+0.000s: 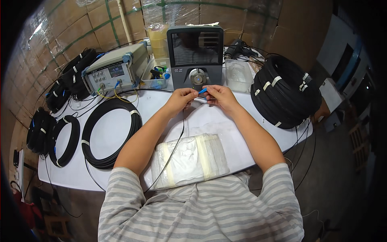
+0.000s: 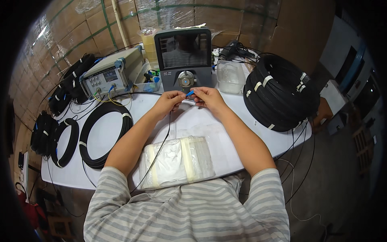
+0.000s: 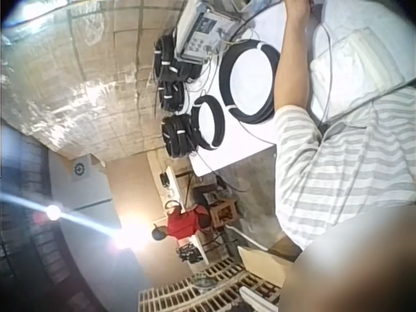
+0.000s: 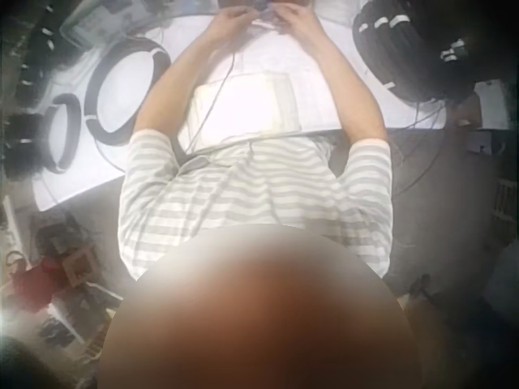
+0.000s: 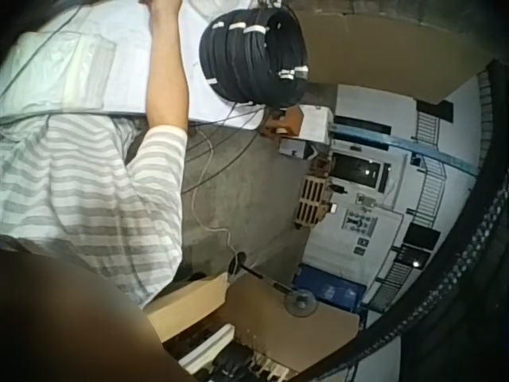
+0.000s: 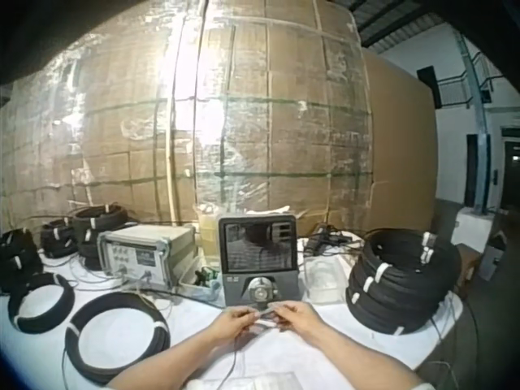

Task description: Inspecting the end of a fiber optic cable using a digital microscope and cleaning it using a specialized cleaning pen.

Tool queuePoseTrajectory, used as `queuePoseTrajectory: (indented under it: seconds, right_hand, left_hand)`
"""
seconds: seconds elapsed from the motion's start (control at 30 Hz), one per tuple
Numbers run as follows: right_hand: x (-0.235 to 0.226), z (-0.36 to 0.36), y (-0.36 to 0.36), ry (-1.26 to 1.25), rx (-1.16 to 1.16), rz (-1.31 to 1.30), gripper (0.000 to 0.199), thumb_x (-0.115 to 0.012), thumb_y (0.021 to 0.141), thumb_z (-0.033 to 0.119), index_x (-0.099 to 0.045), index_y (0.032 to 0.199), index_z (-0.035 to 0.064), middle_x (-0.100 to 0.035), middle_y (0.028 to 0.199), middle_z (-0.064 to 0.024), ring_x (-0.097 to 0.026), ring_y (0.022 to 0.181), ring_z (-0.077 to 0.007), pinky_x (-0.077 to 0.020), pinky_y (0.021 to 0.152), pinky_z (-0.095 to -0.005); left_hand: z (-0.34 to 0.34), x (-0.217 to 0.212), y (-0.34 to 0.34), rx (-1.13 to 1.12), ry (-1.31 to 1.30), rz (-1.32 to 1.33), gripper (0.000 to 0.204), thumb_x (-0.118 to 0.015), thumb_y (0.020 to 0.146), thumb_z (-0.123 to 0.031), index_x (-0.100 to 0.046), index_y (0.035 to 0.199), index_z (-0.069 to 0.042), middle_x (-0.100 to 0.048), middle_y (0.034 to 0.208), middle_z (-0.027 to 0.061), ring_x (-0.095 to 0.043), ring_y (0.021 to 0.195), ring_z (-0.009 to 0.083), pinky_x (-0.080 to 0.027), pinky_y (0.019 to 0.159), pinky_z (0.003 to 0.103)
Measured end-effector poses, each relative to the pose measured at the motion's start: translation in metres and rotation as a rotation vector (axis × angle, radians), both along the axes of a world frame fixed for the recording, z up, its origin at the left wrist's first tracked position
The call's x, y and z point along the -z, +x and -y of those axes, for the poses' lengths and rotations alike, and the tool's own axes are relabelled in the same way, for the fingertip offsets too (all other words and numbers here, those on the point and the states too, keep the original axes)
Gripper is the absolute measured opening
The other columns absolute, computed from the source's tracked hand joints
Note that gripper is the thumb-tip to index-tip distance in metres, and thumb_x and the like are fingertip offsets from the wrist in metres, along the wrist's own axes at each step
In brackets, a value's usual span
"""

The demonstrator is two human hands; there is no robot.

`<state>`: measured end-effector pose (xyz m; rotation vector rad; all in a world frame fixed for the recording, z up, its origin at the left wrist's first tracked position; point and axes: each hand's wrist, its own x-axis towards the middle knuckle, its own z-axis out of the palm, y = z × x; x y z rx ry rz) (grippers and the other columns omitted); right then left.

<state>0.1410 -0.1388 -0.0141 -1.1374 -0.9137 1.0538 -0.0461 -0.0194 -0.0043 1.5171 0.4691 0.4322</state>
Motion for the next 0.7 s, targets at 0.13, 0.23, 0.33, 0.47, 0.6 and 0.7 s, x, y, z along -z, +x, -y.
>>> queuePoseTrajectory:
  seconds: [0.13,0.23,0.33,0.47,0.6,0.7]
  right_hand:
    - [0.0016,0.0060,0.0002,0.042,-0.034,-0.028,0.033,-0.068,0.096,0.026,-0.067,0.121,0.0058,-0.071,0.099,-0.0013,-0.064,0.082,-0.0077,-0.0559,0.074,-0.0249]
    - [0.0050,0.0081,0.0011,0.061,-0.016,0.040,0.032,-0.070,0.094,0.022,-0.066,0.121,0.0061,-0.071,0.101,-0.0018,-0.064,0.084,-0.0079,-0.0556,0.074,-0.0247]
    - [0.0070,0.0061,-0.0018,0.102,0.001,0.091,0.030,-0.072,0.093,0.020,-0.067,0.120,0.0061,-0.071,0.101,-0.0015,-0.064,0.085,-0.0076,-0.0548,0.074,-0.0240]
    - [0.0015,0.0097,-0.0015,0.099,-0.027,0.116,0.030,-0.072,0.093,0.019,-0.067,0.119,0.0060,-0.071,0.101,-0.0016,-0.064,0.086,-0.0075,-0.0543,0.074,-0.0231]
    - [0.0027,0.0068,-0.0033,0.103,0.017,0.143,0.030,-0.072,0.093,0.019,-0.067,0.119,0.0053,-0.071,0.099,-0.0011,-0.064,0.084,-0.0074,-0.0537,0.073,-0.0224]
    - [0.0073,0.0037,-0.0065,0.115,0.021,0.071,0.030,-0.072,0.093,0.020,-0.067,0.119,0.0053,-0.071,0.099,-0.0012,-0.064,0.082,-0.0073,-0.0538,0.073,-0.0230]
  left_hand:
    - [-0.0032,0.0043,-0.0003,0.082,-0.046,0.016,0.021,-0.062,0.100,-0.028,-0.067,0.101,-0.007,-0.045,0.068,-0.0072,-0.039,0.056,0.0046,-0.034,0.052,0.022]
    - [-0.0031,0.0078,0.0001,0.102,-0.031,0.035,0.022,-0.061,0.101,-0.028,-0.067,0.101,-0.006,-0.045,0.068,-0.0072,-0.040,0.057,0.0047,-0.034,0.054,0.022]
    - [-0.0038,0.0098,-0.0007,0.110,-0.002,0.041,0.023,-0.061,0.101,-0.028,-0.067,0.100,-0.006,-0.045,0.068,-0.0072,-0.040,0.057,0.0049,-0.035,0.054,0.022]
    - [-0.0021,0.0103,0.0009,0.107,0.013,0.030,0.023,-0.061,0.101,-0.028,-0.067,0.101,-0.006,-0.046,0.068,-0.0068,-0.041,0.058,0.0051,-0.035,0.054,0.022]
    - [-0.0011,0.0101,0.0015,0.104,0.000,0.049,0.023,-0.061,0.101,-0.028,-0.067,0.101,-0.006,-0.047,0.068,-0.0066,-0.042,0.060,0.0051,-0.035,0.055,0.022]
    - [-0.0012,0.0101,0.0008,0.095,0.017,0.050,0.023,-0.061,0.101,-0.028,-0.067,0.101,-0.006,-0.047,0.069,-0.0066,-0.042,0.060,0.0052,-0.035,0.055,0.022]
